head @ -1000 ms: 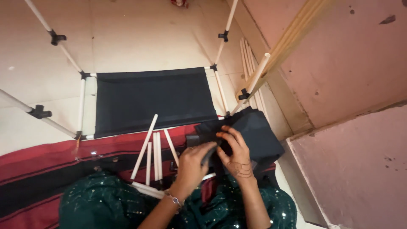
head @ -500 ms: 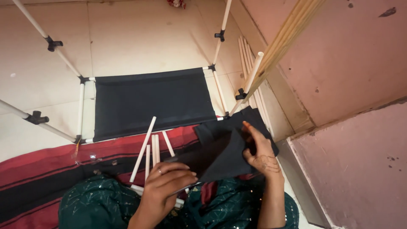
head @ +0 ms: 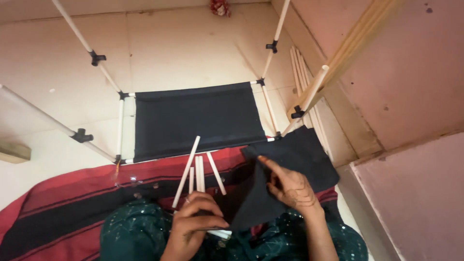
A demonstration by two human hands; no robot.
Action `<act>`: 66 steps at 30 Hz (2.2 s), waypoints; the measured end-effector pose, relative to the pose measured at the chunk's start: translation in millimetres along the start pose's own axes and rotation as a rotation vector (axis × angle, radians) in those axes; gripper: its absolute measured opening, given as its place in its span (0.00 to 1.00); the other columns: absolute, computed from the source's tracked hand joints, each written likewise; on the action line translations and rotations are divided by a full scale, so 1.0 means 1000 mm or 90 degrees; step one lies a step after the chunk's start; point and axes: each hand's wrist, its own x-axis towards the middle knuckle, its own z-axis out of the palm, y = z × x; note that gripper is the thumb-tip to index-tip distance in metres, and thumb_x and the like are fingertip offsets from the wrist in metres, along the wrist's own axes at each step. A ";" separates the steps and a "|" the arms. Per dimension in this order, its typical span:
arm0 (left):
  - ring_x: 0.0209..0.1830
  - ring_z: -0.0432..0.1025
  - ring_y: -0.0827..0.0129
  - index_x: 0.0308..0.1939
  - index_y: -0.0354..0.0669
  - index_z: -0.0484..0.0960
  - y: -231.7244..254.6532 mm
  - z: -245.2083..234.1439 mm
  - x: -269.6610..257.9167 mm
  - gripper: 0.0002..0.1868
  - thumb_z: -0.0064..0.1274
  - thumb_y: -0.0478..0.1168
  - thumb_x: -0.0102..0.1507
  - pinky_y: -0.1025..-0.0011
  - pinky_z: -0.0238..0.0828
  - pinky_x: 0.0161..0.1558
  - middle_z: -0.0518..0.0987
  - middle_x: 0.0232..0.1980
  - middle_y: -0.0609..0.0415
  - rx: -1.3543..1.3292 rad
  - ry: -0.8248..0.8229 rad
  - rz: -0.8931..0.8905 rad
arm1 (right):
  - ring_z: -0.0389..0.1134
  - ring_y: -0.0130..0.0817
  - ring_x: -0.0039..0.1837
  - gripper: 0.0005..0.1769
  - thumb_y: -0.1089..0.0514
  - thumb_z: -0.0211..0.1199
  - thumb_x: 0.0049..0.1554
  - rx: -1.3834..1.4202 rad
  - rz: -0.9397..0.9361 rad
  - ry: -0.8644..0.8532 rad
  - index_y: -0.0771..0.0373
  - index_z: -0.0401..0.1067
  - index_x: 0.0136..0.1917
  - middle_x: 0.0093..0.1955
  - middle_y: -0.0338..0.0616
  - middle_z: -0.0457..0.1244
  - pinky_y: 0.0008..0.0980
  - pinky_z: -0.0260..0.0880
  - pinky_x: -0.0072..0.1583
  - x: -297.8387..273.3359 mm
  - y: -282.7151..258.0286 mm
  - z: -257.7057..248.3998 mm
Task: The person assembles a small folding table by connecting white plastic poles with black corner joints and attaching black fabric panels to the frame. They insert poles into joints, secure the fabric, and adjust the structure while seated on the floor.
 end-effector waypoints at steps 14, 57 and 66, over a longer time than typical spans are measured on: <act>0.42 0.79 0.56 0.42 0.31 0.89 -0.060 -0.084 -0.063 0.12 0.53 0.23 0.58 0.63 0.76 0.47 0.83 0.42 0.40 -0.212 0.088 -0.124 | 0.76 0.38 0.31 0.11 0.66 0.63 0.52 0.213 0.202 0.183 0.60 0.70 0.49 0.29 0.47 0.70 0.33 0.74 0.35 -0.010 -0.070 -0.004; 0.45 0.77 0.70 0.55 0.43 0.80 -0.209 0.017 -0.036 0.18 0.51 0.29 0.61 0.74 0.72 0.48 0.85 0.47 0.50 -0.119 0.510 -0.569 | 0.72 0.41 0.33 0.43 0.40 0.83 0.43 0.256 0.468 0.089 0.76 0.65 0.52 0.40 0.55 0.64 0.30 0.70 0.32 0.291 0.064 0.205; 0.45 0.77 0.69 0.53 0.43 0.81 -0.226 0.024 -0.041 0.17 0.52 0.28 0.60 0.73 0.73 0.48 0.85 0.46 0.49 -0.141 0.538 -0.574 | 0.62 0.33 0.41 0.25 0.44 0.71 0.53 0.656 0.447 -0.142 0.58 0.69 0.56 0.49 0.47 0.64 0.32 0.59 0.39 0.327 0.086 0.171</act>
